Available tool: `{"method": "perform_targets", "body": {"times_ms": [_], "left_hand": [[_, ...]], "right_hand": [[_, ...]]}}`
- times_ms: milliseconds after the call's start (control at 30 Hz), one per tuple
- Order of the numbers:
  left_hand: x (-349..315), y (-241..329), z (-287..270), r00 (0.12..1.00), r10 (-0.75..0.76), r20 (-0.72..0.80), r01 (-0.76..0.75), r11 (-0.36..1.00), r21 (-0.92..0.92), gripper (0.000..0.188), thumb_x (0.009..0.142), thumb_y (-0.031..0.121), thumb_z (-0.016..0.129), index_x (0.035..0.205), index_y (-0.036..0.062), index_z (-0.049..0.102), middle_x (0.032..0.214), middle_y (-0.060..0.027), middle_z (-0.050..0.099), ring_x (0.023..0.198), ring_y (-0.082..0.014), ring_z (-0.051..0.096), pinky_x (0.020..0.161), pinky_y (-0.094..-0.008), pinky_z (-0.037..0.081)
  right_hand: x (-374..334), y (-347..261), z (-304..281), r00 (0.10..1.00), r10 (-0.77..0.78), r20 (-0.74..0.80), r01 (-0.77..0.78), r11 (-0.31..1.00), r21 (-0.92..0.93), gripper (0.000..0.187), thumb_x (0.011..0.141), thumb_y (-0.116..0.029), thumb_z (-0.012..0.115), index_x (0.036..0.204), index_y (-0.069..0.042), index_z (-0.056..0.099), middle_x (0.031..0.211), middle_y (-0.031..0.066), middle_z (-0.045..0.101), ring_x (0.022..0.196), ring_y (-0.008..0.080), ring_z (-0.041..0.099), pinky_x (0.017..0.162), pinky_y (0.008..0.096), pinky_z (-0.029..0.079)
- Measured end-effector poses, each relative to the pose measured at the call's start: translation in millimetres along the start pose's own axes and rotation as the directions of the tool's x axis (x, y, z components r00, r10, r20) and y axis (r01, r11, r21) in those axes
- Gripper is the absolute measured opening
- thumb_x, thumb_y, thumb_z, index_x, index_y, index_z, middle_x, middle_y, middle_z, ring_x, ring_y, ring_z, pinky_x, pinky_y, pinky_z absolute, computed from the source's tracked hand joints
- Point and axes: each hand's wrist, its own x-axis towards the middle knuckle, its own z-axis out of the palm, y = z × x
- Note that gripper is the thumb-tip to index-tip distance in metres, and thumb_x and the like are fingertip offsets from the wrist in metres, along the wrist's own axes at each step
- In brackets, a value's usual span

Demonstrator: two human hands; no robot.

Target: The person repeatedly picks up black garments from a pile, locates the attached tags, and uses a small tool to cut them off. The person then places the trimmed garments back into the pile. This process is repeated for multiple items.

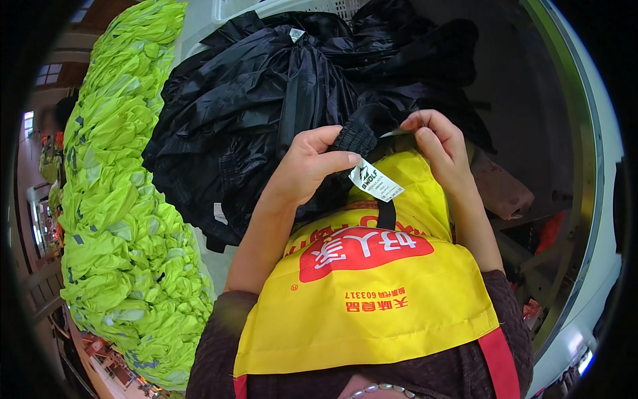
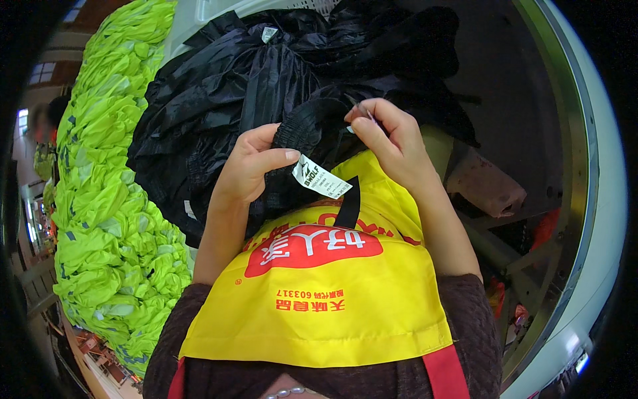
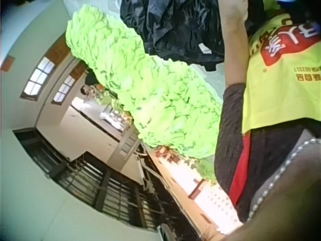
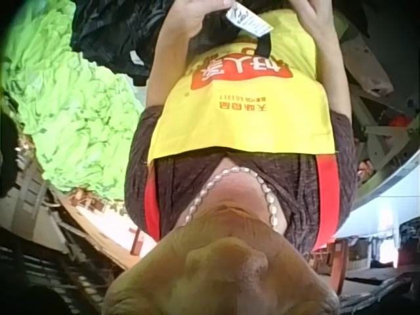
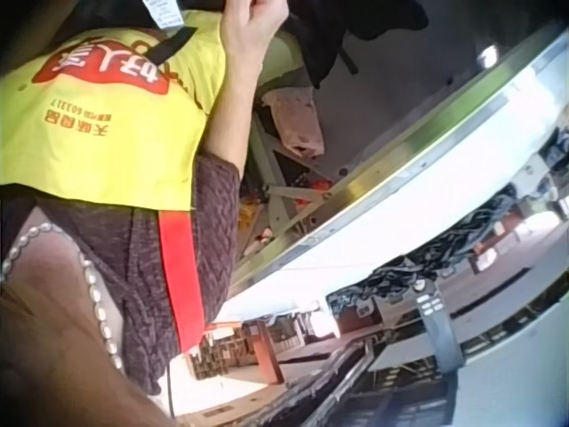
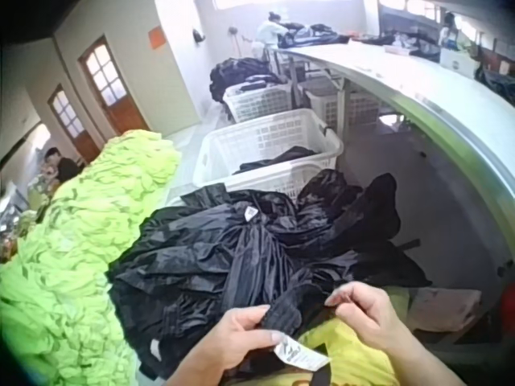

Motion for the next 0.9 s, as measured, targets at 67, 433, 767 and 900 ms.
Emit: {"method": "perform_targets", "body": {"times_ms": [67,433,767,900], "left_hand": [[0.4,-1.4,-2.1,1.000,0.003,0.011,-0.003,1.000,0.001,0.015,0.075,-0.003,0.059,0.090,-0.0007,0.061,0.083,-0.0019,0.063,0.075,-0.0072,0.056,0.070,-0.0218,0.045],[0.6,-3.1,0.0,0.998,0.008,0.061,-0.010,1.000,0.018,0.017,0.077,-0.001,0.060,0.093,-0.0018,0.061,0.085,-0.0016,0.062,0.076,-0.0055,0.056,0.069,-0.0210,0.044],[-0.8,-0.4,0.1,0.996,-0.002,0.094,-0.011,0.989,0.146,0.016,0.076,-0.001,0.061,0.092,-0.0019,0.061,0.082,0.0009,0.060,0.074,-0.0033,0.053,0.066,-0.0195,0.043],[-0.4,-5.0,-3.3,0.995,0.006,0.097,-0.017,0.994,0.107,0.020,0.077,0.000,0.060,0.096,-0.0017,0.060,0.084,0.0000,0.061,0.075,-0.0044,0.055,0.068,-0.0199,0.044]], "right_hand": [[-2.8,7.1,-5.2,0.990,-0.120,0.071,0.134,0.958,-0.253,0.019,0.083,-0.019,0.059,0.087,-0.001,0.058,0.071,0.0057,0.052,0.061,0.0127,0.048,0.055,0.0235,0.038],[3.1,4.8,12.2,0.932,-0.273,0.238,0.352,0.838,-0.417,0.025,0.079,-0.025,0.064,0.083,-0.001,0.059,0.069,0.0099,0.054,0.057,0.0228,0.053,0.050,0.0305,0.041],[2.4,-5.3,6.9,0.929,-0.238,0.284,0.367,0.698,-0.615,0.026,0.082,-0.028,0.062,0.079,-0.002,0.060,0.067,0.0094,0.056,0.057,0.0247,0.056,0.049,0.0306,0.043],[7.0,5.4,10.6,0.978,-0.191,0.087,0.210,0.887,-0.411,0.026,0.085,-0.026,0.060,0.077,-0.002,0.059,0.065,0.0059,0.055,0.056,0.0162,0.053,0.051,0.0264,0.041]]}}
